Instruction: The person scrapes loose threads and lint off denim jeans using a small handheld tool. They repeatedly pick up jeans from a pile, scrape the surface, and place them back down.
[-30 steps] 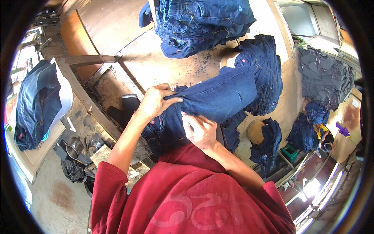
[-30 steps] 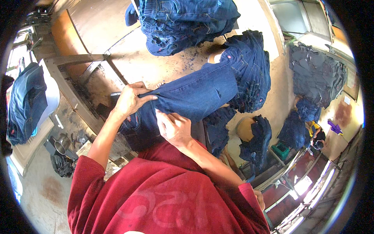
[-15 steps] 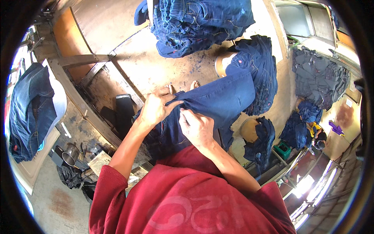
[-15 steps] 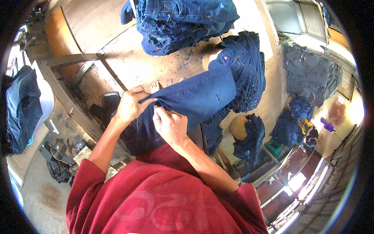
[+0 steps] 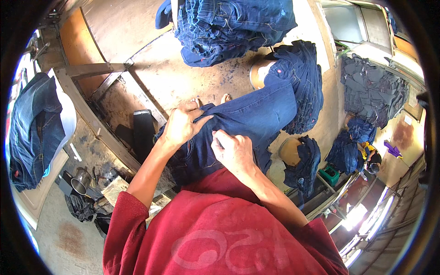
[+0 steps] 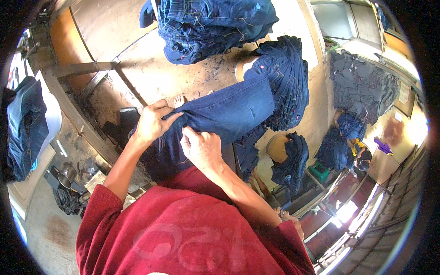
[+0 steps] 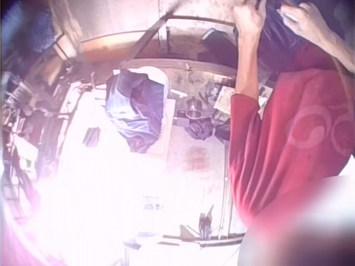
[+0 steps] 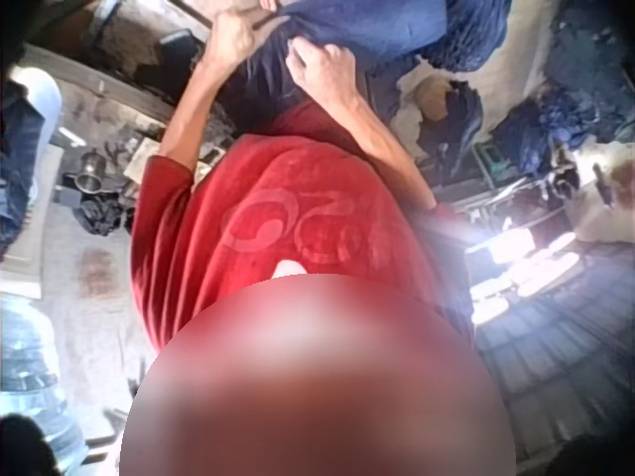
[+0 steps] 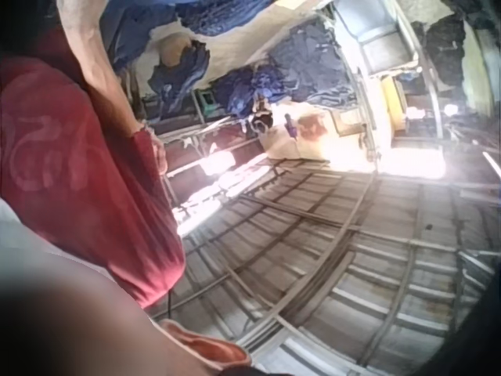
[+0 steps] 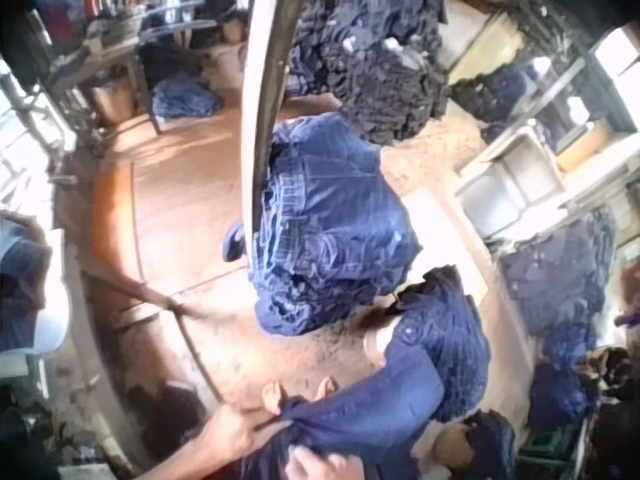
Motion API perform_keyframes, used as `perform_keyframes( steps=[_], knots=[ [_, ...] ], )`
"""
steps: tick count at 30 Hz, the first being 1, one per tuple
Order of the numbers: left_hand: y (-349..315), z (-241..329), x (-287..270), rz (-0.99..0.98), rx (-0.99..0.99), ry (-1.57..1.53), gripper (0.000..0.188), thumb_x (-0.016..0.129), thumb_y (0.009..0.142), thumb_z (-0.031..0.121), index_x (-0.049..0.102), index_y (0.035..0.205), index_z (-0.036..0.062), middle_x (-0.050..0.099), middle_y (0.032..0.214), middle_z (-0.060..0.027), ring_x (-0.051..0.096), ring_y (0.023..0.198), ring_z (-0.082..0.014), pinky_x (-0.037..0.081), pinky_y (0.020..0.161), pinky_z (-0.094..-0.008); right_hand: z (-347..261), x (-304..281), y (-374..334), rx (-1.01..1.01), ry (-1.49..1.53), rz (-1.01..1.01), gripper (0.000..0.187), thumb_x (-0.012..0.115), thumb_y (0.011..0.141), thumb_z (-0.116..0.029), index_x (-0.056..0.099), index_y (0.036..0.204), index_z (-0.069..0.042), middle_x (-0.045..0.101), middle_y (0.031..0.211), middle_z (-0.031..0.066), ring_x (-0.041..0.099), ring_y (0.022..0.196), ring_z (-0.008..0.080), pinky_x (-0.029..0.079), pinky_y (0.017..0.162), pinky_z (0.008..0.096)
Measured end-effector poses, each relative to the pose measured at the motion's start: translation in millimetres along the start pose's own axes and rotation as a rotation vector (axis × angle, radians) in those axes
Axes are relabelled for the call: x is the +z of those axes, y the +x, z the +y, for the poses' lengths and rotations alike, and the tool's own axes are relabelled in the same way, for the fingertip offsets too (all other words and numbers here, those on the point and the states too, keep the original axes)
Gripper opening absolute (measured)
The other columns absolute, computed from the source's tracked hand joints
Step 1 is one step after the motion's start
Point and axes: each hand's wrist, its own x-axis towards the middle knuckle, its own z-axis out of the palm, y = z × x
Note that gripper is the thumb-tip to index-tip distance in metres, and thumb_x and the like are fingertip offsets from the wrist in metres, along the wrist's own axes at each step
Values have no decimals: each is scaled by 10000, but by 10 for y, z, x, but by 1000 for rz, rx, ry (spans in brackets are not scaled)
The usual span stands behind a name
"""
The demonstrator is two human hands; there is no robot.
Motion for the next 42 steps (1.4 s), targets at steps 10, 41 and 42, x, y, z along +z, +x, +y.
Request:
perform_keyframes(
  steps=[10, 41, 42],
  knots=[
    [3, -6, 24, 22, 20, 24, 216, 920, 858, 202, 803, 864, 20, 705, 813, -102, 738, 716, -315, 614, 682, -403, -19, 29, 14, 33, 26, 53, 76, 732, 970, -136, 722, 1045, -124, 700, 635, 112, 709, 533, 315, 573, 482, 431],
    [34, 30, 64, 100, 15, 81, 218, 917, 846, 197, 780, 848, 27, 679, 780, -114, 710, 664, -329, 592, 633, -412, 58, -28, -138, -49, 130, 148, 77, 745, 952, -141, 720, 1017, -108, 694, 627, 113, 716, 541, 327, 584, 507, 433],
    [35, 38, 62, 92, -3, 79, 223, 910, 845, 191, 762, 818, 26, 680, 785, -115, 717, 680, -333, 600, 640, -417, 66, -24, -138, -61, 121, 162, 70, 745, 954, -144, 721, 1010, -110, 691, 619, 113, 713, 533, 332, 584, 505, 433]
  ],
)
